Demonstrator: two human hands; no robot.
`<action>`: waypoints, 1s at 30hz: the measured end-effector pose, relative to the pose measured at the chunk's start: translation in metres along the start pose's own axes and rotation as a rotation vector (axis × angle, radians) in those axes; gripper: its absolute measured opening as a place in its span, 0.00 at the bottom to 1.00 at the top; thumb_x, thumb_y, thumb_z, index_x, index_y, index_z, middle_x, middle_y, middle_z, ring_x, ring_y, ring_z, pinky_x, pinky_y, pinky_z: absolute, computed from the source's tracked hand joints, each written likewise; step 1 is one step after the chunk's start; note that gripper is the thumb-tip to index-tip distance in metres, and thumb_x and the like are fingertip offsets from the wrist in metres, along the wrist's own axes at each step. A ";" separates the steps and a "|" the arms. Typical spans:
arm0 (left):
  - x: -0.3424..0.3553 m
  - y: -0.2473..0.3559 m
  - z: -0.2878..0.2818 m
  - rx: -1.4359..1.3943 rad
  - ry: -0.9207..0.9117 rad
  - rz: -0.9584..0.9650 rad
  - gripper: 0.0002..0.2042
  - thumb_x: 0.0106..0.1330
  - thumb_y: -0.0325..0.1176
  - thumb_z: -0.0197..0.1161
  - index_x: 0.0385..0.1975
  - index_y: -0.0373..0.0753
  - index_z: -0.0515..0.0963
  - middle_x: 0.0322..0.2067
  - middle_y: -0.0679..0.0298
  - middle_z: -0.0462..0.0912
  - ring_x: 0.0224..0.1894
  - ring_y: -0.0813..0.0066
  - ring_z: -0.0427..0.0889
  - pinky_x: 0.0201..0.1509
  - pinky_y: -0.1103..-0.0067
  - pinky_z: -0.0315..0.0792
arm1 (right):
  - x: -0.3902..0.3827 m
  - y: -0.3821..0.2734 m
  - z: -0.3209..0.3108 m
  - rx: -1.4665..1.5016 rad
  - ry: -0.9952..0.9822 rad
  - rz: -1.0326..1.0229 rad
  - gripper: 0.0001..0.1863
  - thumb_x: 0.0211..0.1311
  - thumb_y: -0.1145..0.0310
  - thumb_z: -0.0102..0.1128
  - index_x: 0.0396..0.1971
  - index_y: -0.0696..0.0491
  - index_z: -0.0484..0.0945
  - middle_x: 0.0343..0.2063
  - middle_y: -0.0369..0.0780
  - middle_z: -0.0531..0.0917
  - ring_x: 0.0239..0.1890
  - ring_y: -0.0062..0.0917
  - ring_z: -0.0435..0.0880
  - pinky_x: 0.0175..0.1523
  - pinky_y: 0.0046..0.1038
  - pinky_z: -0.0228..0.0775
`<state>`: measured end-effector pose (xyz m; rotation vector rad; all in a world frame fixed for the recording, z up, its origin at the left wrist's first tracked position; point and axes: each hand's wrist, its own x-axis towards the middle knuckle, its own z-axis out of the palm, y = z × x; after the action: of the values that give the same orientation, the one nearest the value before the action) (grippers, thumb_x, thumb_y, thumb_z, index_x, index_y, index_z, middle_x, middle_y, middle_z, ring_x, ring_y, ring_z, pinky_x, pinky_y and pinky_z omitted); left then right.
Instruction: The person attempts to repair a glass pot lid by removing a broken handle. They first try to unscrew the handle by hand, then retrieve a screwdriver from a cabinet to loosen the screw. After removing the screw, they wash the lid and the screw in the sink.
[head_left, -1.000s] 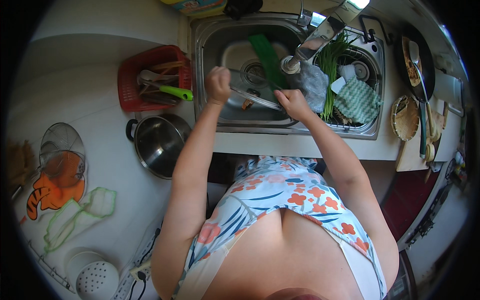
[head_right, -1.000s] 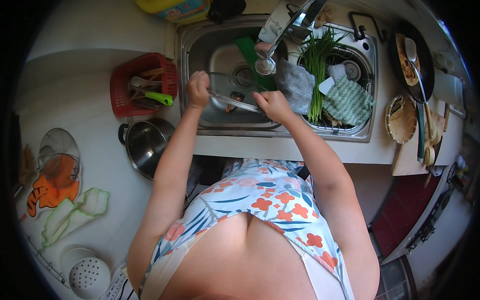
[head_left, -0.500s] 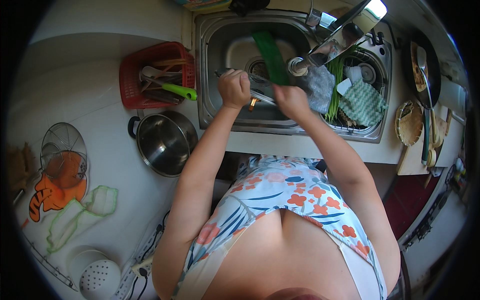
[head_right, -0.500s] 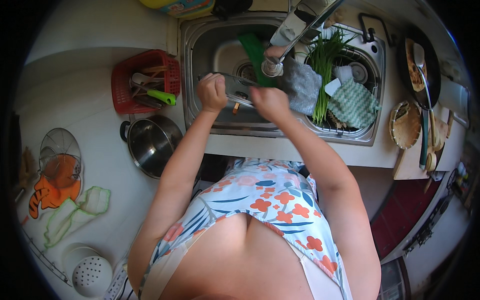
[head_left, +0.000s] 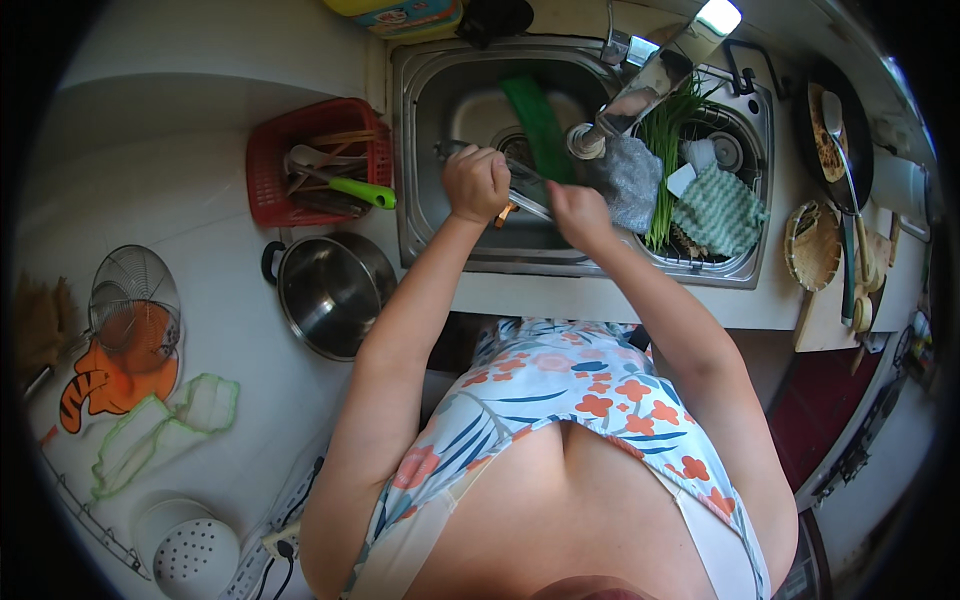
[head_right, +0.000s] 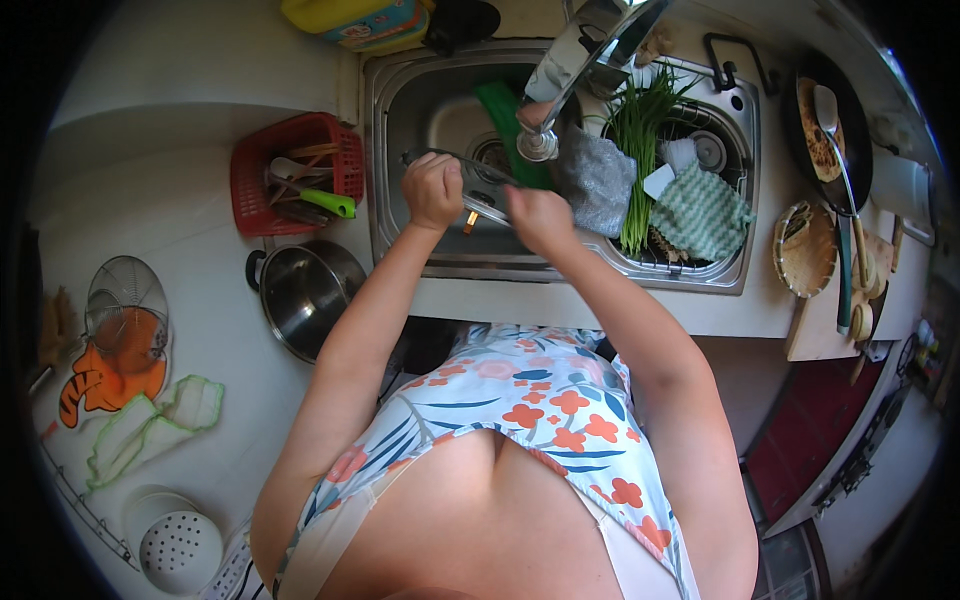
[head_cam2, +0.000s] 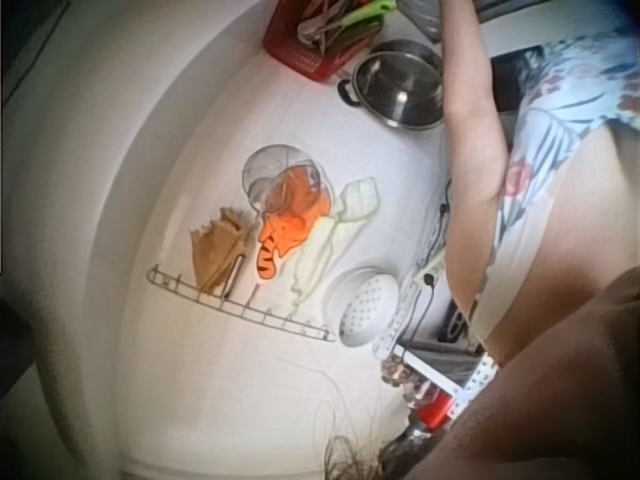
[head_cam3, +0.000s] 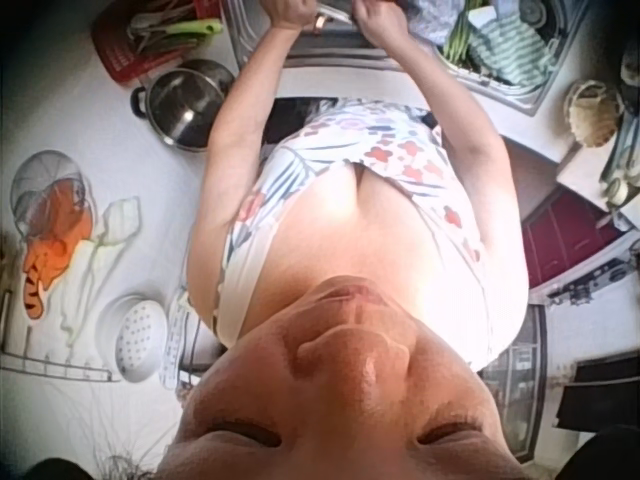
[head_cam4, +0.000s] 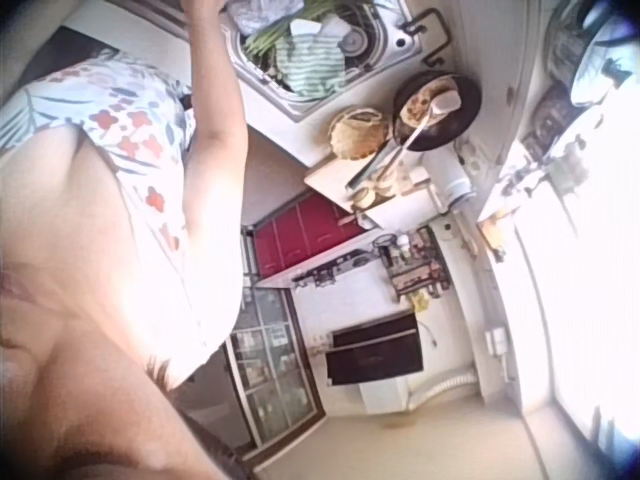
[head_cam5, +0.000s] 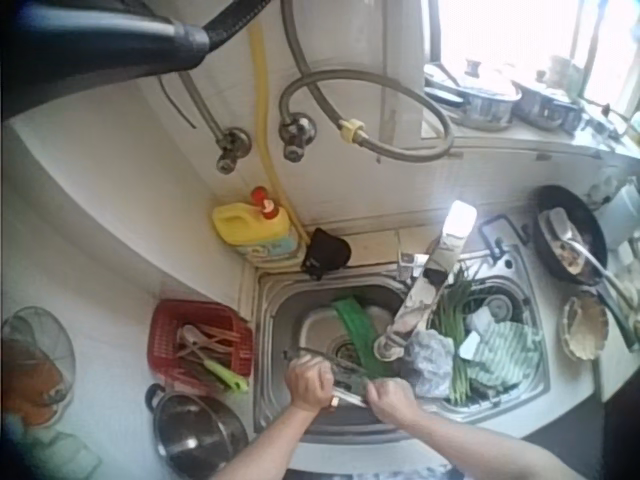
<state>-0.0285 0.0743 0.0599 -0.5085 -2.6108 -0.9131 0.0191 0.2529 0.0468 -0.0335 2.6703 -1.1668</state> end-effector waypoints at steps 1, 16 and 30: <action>0.000 0.001 0.001 0.010 -0.002 0.003 0.12 0.55 0.32 0.47 0.11 0.39 0.70 0.16 0.58 0.73 0.22 0.56 0.71 0.28 0.65 0.66 | 0.008 -0.036 -0.004 -0.148 0.031 -0.108 0.21 0.63 0.57 0.45 0.16 0.52 0.78 0.15 0.46 0.78 0.23 0.44 0.79 0.29 0.42 0.70; -0.013 -0.055 -0.008 -0.268 -0.001 -0.314 0.13 0.55 0.34 0.47 0.11 0.37 0.67 0.16 0.53 0.69 0.23 0.53 0.70 0.29 0.64 0.62 | -0.003 0.031 -0.011 0.154 -0.164 0.027 0.25 0.64 0.54 0.48 0.16 0.60 0.75 0.15 0.52 0.73 0.22 0.49 0.74 0.29 0.41 0.64; -0.011 0.022 -0.003 0.047 -0.041 0.106 0.11 0.53 0.34 0.48 0.10 0.42 0.68 0.15 0.63 0.70 0.22 0.61 0.69 0.28 0.68 0.60 | -0.020 0.008 0.016 0.068 0.006 0.041 0.24 0.63 0.54 0.45 0.15 0.53 0.78 0.17 0.50 0.77 0.24 0.47 0.78 0.31 0.45 0.69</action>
<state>-0.0090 0.0861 0.0690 -0.6523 -2.6070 -0.8148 0.0424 0.2491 0.0338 0.0360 2.6220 -1.2452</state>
